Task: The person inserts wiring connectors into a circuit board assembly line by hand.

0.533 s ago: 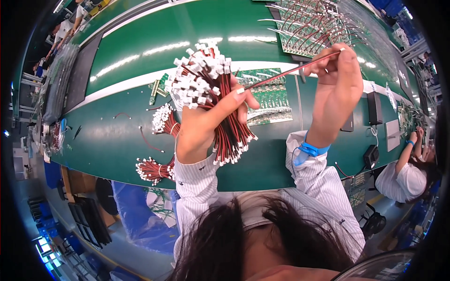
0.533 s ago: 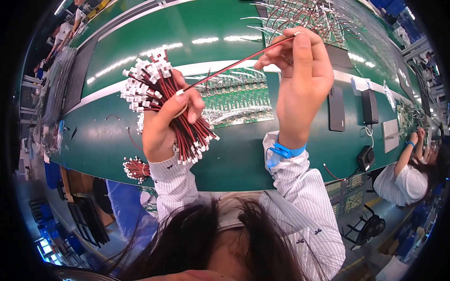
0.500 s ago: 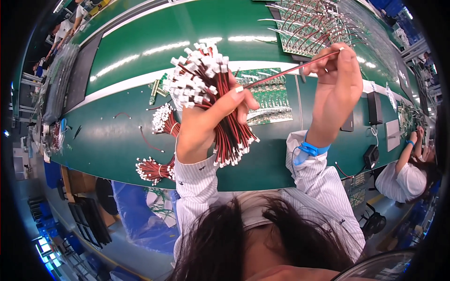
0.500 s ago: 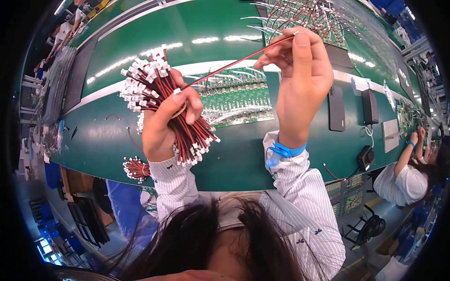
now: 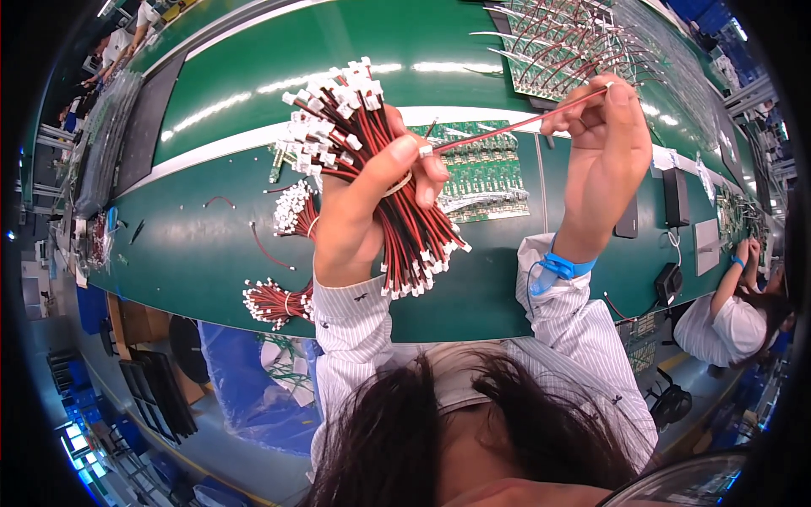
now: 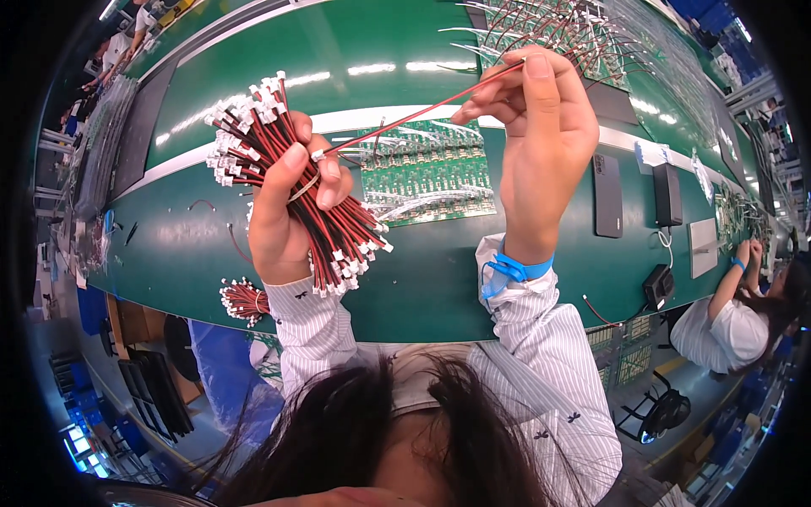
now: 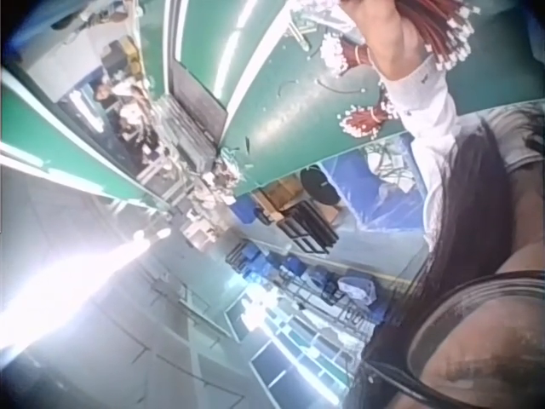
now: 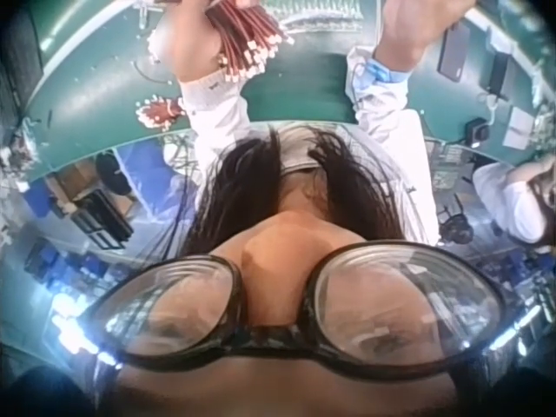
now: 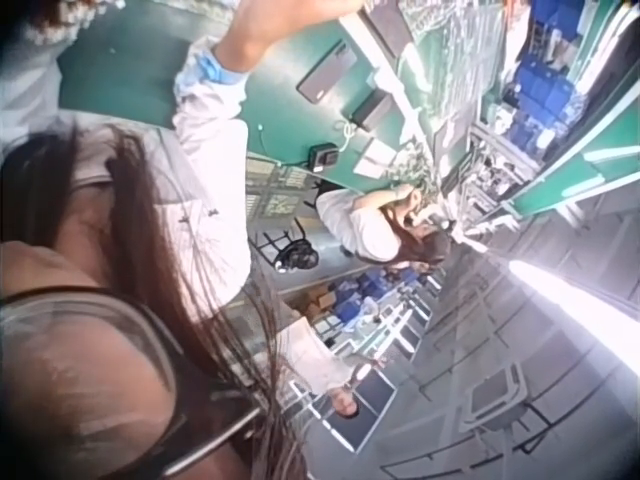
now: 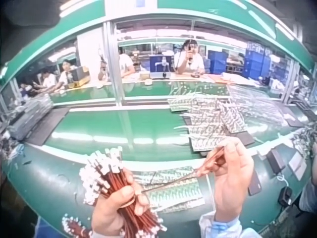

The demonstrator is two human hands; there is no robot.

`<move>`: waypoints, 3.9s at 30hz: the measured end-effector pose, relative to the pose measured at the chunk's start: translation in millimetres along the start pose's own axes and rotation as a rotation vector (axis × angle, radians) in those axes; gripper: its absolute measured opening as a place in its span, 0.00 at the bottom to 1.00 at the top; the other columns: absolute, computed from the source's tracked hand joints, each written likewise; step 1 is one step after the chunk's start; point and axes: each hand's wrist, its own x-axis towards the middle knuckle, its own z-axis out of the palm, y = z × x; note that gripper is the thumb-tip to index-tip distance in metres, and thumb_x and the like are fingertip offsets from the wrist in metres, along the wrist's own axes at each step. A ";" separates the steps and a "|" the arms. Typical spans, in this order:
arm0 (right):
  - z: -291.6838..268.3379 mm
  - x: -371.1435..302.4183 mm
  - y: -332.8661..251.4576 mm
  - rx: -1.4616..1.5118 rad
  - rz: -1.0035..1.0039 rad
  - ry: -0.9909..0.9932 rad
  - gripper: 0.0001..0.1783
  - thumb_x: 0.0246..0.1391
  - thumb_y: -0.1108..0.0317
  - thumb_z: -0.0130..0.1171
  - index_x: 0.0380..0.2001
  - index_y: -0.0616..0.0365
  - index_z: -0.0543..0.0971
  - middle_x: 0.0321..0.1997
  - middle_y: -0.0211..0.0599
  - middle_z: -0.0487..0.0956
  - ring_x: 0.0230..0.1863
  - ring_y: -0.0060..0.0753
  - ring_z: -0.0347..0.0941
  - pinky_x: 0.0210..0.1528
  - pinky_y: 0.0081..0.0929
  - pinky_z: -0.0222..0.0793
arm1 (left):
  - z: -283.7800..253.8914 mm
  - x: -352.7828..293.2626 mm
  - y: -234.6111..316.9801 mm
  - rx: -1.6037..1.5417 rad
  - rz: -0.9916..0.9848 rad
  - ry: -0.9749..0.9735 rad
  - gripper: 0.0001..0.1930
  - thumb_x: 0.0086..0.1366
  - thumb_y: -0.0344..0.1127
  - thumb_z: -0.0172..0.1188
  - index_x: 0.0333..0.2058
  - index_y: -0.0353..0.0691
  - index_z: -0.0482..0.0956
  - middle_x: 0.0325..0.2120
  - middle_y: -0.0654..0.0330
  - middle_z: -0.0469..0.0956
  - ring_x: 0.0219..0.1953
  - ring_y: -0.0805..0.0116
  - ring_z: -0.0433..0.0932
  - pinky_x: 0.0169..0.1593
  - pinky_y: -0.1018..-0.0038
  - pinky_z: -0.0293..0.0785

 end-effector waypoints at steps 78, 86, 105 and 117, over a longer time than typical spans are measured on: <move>-36.2 -62.3 128.5 -1.312 -0.067 -0.721 0.05 0.42 0.71 0.49 0.18 0.60 0.73 0.25 0.38 0.71 0.31 0.41 0.69 0.28 0.36 0.68 | 4.7 -23.3 28.1 0.439 0.160 0.269 0.09 0.53 0.25 0.54 0.33 0.37 0.65 0.18 0.60 0.68 0.19 0.73 0.66 0.23 0.80 0.62; 13.1 -23.3 15.4 -0.836 0.156 -0.610 0.10 0.48 0.69 0.50 0.30 0.63 0.76 0.30 0.39 0.76 0.30 0.30 0.73 0.31 0.23 0.68 | -14.6 -5.7 16.7 0.673 0.000 0.049 0.06 0.49 0.27 0.60 0.24 0.35 0.71 0.16 0.65 0.71 0.18 0.79 0.69 0.20 0.83 0.64; 30.5 -38.0 -16.0 -0.684 -0.264 -0.316 0.06 0.51 0.75 0.45 0.31 0.69 0.69 0.36 0.43 0.66 0.37 0.34 0.63 0.41 0.28 0.59 | 3.7 -4.6 -4.7 0.880 0.332 -0.248 0.16 0.39 0.27 0.59 0.29 0.33 0.64 0.17 0.51 0.72 0.22 0.56 0.73 0.24 0.70 0.66; 15.9 -39.0 -14.1 -0.407 -0.369 -0.226 0.13 0.52 0.61 0.49 0.30 0.62 0.67 0.31 0.37 0.64 0.33 0.28 0.58 0.41 0.23 0.54 | 6.0 -8.1 -2.2 0.851 0.289 -0.324 0.17 0.37 0.28 0.60 0.28 0.34 0.64 0.15 0.54 0.71 0.19 0.58 0.73 0.24 0.71 0.66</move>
